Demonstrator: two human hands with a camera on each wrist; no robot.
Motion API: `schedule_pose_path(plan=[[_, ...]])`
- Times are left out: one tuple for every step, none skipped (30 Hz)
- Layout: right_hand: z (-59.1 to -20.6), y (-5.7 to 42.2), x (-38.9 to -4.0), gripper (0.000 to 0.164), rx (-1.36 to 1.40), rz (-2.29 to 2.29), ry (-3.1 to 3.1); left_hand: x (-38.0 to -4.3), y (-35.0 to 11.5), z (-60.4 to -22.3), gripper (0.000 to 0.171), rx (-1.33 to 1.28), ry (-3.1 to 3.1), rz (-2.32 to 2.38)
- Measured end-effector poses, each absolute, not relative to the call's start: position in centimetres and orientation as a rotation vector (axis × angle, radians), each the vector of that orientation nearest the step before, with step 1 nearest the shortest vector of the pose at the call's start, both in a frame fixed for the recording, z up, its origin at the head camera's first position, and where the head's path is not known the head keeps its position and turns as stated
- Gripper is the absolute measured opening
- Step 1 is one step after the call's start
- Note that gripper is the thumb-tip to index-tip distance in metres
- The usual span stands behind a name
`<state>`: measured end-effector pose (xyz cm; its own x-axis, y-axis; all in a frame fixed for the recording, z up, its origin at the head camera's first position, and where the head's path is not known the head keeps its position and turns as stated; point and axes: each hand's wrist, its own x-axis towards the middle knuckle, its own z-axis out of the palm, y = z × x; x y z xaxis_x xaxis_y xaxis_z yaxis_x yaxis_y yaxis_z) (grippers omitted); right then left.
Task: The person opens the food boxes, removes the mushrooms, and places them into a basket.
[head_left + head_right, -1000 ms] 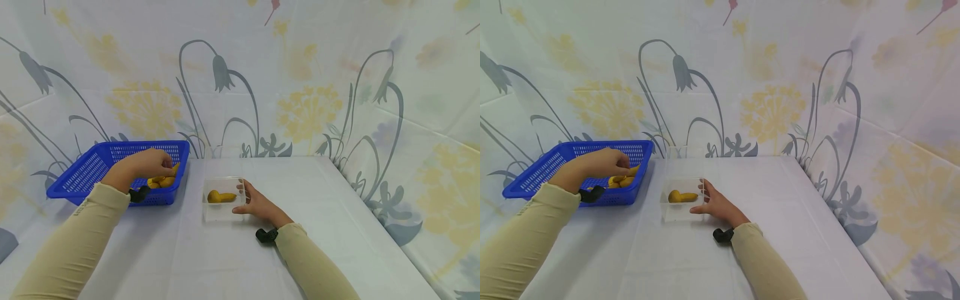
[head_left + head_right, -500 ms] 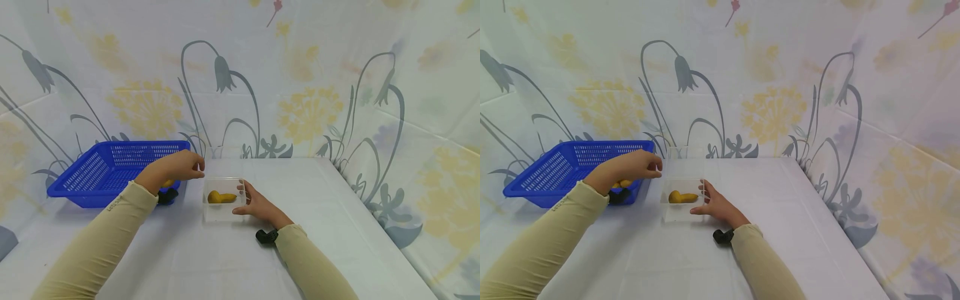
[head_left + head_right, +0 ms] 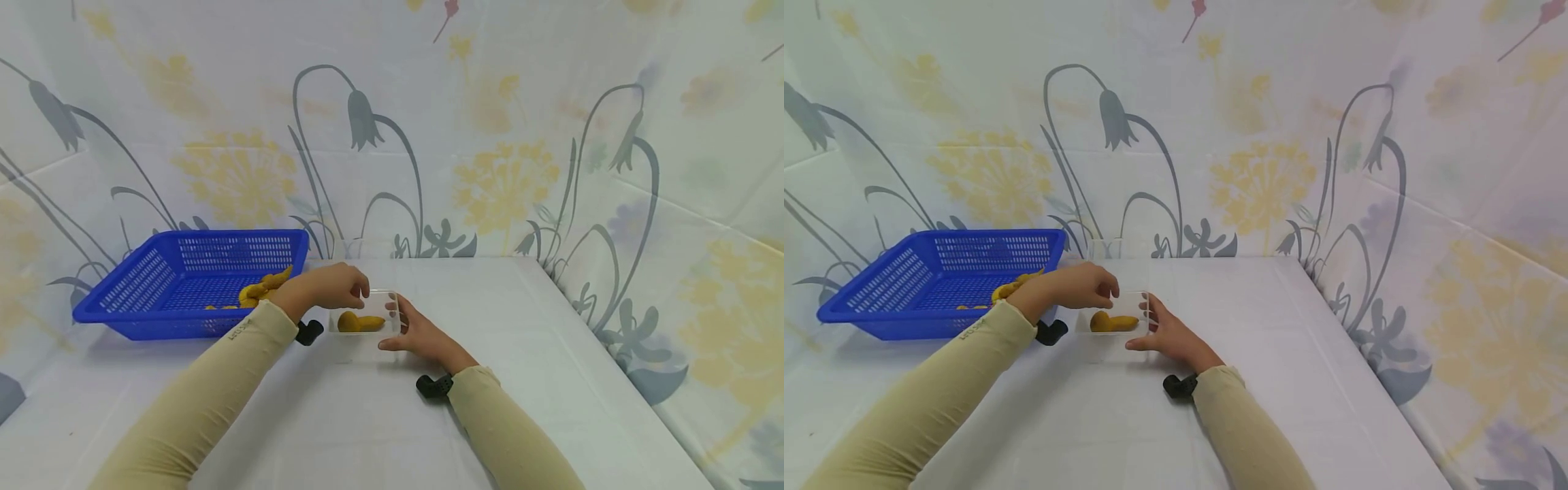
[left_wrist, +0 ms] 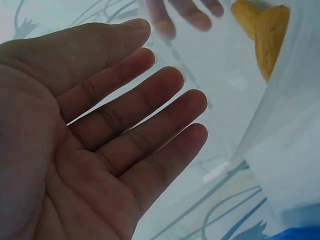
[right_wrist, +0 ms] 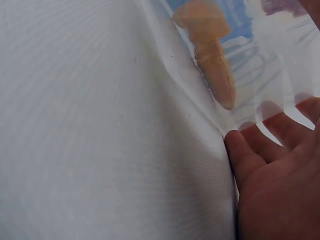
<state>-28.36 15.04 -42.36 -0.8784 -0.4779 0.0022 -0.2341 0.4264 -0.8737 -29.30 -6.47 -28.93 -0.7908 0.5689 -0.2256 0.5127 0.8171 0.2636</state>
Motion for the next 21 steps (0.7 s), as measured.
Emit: schedule_pose_path(plan=[[-42.3,15.1,-28.3,0.106,-0.619,-1.424,2.44,-29.4,-6.3,-29.2,0.022,0.819,2.696,0.277],[-42.3,15.1,-28.3,0.105,-0.623,-1.421,2.443,-29.6,-6.1,-29.5,0.023,0.818,2.685,0.281],[-42.3,15.1,-28.3,0.105,-0.625,-1.42,2.444,-29.8,-5.9,-29.7,0.023,0.822,2.678,0.277],[-42.3,15.1,-28.3,0.105,-0.625,-1.42,2.443,-29.9,-5.8,-30.0,0.024,0.82,2.669,0.273],[-42.3,15.1,-28.2,0.105,-0.624,-1.419,2.444,-30.0,-5.6,-30.3,0.025,0.817,2.66,0.266],[-42.3,15.1,-28.2,0.105,-0.621,-1.416,2.445,-30.1,-5.5,-30.5,0.026,0.811,2.65,0.259],[-42.3,15.1,-28.2,0.105,-0.619,-1.412,2.444,-30.1,-5.4,-30.7,0.026,0.798,2.64,0.254],[-42.3,15.1,-28.2,0.105,-0.621,-1.412,2.442,-30.1,-5.4,-30.8,0.027,0.784,2.633,0.245],[-42.3,15.1,-28.1,0.105,-0.617,-1.408,2.444,-30.1,-5.3,-31.0,0.028,0.765,2.626,0.235],[-42.3,15.1,-28.1,0.105,-0.615,-1.404,2.446,-30.0,-5.2,-31.1,0.028,0.741,2.618,0.231],[-42.3,15.1,-28.1,0.105,-0.614,-1.402,2.447,-30.0,-5.1,-31.2,0.029,0.716,2.612,0.227],[-42.2,15.1,-28.1,0.104,-0.614,-1.406,2.444,-29.9,-5.0,-31.3,0.029,0.696,2.61,0.215],[-42.2,15.1,-28.1,0.105,-0.615,-1.409,2.444,-29.9,-5.0,-31.4,0.029,0.676,2.609,0.209],[-42.2,15.1,-28.1,0.105,-0.615,-1.411,2.443,-29.8,-4.9,-31.5,0.029,0.667,2.612,0.193],[-42.2,15.1,-28.2,0.105,-0.617,-1.414,2.442,-29.8,-4.9,-31.6,0.029,0.657,2.614,0.181],[-42.2,15.1,-28.2,0.105,-0.618,-1.416,2.44,-29.7,-4.8,-31.7,0.029,0.652,2.618,0.17],[-42.2,15.1,-28.2,0.105,-0.619,-1.419,2.437,-29.7,-4.8,-31.7,0.029,0.653,2.623,0.15],[-42.3,15.1,-28.2,0.105,-0.619,-1.418,2.436,-29.6,-4.7,-31.8,0.028,0.655,2.632,0.124],[-42.3,15.1,-28.2,0.105,-0.619,-1.417,2.438,-29.6,-4.7,-31.9,0.028,0.652,2.637,0.111],[-42.3,15.1,-28.2,0.106,-0.618,-1.415,2.44,-29.5,-4.7,-32.0,0.029,0.652,2.642,0.091],[-42.3,15.1,-28.2,0.106,-0.617,-1.414,2.439,-29.5,-4.6,-32.1,0.029,0.655,2.647,0.073]])
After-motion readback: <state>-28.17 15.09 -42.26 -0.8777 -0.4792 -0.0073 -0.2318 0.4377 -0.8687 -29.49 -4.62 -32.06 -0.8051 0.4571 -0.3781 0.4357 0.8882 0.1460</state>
